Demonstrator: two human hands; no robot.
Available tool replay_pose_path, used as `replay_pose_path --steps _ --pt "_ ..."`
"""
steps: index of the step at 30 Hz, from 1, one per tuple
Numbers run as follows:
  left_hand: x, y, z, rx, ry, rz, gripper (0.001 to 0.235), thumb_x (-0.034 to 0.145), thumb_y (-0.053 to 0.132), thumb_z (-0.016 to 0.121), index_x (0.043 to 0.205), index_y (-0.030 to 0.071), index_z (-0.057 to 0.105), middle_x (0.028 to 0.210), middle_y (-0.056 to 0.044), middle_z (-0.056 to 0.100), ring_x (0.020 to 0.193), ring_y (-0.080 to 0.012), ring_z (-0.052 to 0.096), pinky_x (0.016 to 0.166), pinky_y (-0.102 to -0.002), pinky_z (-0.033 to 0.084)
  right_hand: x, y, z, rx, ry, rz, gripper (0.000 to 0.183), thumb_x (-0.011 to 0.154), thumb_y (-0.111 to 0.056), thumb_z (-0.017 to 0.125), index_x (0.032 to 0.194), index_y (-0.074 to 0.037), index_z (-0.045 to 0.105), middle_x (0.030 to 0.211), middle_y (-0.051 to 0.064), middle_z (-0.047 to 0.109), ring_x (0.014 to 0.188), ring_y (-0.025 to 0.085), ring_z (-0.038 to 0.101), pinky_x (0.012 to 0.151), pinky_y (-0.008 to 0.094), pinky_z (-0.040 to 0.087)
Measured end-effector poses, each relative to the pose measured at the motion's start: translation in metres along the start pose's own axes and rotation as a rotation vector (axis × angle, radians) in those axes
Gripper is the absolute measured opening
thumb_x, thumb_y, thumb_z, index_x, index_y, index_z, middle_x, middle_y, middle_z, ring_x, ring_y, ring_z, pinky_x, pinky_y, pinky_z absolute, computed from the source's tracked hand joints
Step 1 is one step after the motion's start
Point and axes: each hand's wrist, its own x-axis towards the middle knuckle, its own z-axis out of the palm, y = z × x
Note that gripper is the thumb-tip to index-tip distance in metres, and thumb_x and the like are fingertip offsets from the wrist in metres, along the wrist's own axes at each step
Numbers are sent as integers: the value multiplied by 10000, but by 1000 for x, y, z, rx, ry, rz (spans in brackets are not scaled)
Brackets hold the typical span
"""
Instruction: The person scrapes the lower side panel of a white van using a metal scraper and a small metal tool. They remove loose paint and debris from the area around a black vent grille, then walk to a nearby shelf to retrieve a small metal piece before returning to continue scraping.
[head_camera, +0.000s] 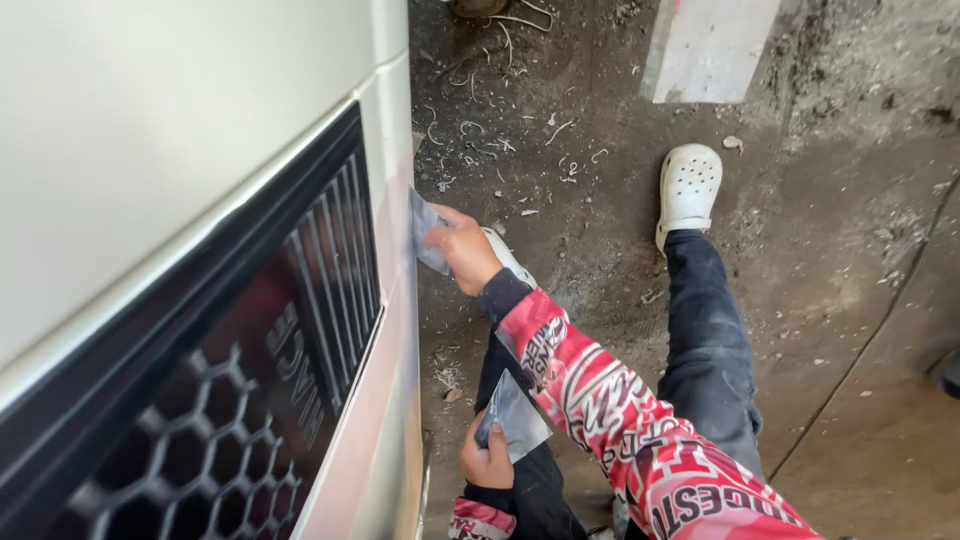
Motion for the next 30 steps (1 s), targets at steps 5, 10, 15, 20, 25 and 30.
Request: replay_pose_path --steps 5,10,15,20,25,30 --pt "3 13 0 30 6 -94 336 915 224 655 1176 26 731 906 -152 785 821 -240 769 776 -355 575 -63 -31 36 -191 -52 -77 511 880 64 604 1390 47 606 1158 64 707 982 121 655 885 286 519" --pt "3 17 18 -163 303 -89 347 932 176 638 1220 -11 689 1064 -145 763 936 -222 728 836 -349 554 -157 -117 25 -530 -231 -1 722 903 25 554 1588 -110 376 1492 3 527 1140 114 535 922 309 474" --pt "-2 105 51 -612 463 -260 305 980 151 608 1203 -42 686 1041 -121 747 900 -209 680 815 -353 542 -246 -138 -14 -1119 -622 -76 569 930 22 580 1491 -52 521 1534 145 557 1427 250 507 1155 362 397" --pt "-13 130 84 -1107 515 -285 278 988 141 606 1161 -70 661 1021 -133 724 865 -244 684 763 -393 556 -269 -163 -64 -1235 -703 104 550 929 57 545 1469 -52 551 1517 156 598 1419 284 548 1153 366 401" --pt "56 154 91 -1565 320 -217 366 918 147 565 1241 -16 618 1115 -139 712 929 -272 729 799 -405 600 -222 -168 -118 -1676 -970 311 731 791 83 508 1491 -116 580 1546 101 549 1448 217 468 1190 330 342" --pt "112 105 172 -1530 388 -365 359 920 139 587 1238 -25 613 1076 -141 697 887 -290 692 761 -440 566 -149 -145 -122 -1148 -625 -37 559 993 -105 588 1537 -79 466 1569 110 506 1447 207 447 1194 341 320"
